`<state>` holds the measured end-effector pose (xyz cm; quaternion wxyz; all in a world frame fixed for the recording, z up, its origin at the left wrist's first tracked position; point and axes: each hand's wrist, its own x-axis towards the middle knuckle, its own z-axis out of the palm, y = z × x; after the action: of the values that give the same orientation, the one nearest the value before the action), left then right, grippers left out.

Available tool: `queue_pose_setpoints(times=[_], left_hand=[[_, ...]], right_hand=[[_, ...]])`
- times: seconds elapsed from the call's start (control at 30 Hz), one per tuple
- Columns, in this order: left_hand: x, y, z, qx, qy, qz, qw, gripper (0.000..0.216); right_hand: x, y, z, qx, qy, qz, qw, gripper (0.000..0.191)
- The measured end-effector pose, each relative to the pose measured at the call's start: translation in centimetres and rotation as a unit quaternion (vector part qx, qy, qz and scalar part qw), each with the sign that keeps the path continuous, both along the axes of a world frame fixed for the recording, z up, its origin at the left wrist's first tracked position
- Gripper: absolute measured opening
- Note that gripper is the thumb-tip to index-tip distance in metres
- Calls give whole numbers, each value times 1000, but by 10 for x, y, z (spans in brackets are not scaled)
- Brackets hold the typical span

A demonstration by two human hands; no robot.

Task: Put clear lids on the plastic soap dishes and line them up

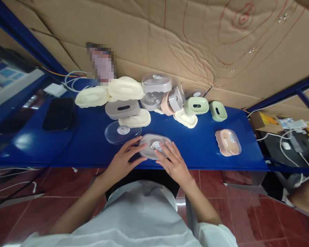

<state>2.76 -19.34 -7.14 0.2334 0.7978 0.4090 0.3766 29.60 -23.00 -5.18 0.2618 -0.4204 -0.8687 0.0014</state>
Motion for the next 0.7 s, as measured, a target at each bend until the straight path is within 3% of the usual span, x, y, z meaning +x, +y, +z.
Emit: queue_pose_setpoints(times=[0.2, 0.37, 0.47, 0.57, 0.7], left_hand=[[1, -1, -3, 11, 17, -1, 1000, 46], [-4, -7, 10, 49, 63, -10, 997, 54], [-16, -10, 18, 127, 83, 85, 985, 57], [-32, -9, 18, 141, 134, 201, 960, 57], [-43, -7, 10, 110, 155, 221, 957, 51]], right_hand=[[3, 1, -1, -23, 17, -25, 999, 81], [17, -10, 2, -54, 25, -95, 994, 75], [40, -29, -2, -10, -21, -223, 974, 69], [72, -45, -8, 29, -40, -371, 927, 65], [114, -47, -11, 59, -65, -476, 875, 64]])
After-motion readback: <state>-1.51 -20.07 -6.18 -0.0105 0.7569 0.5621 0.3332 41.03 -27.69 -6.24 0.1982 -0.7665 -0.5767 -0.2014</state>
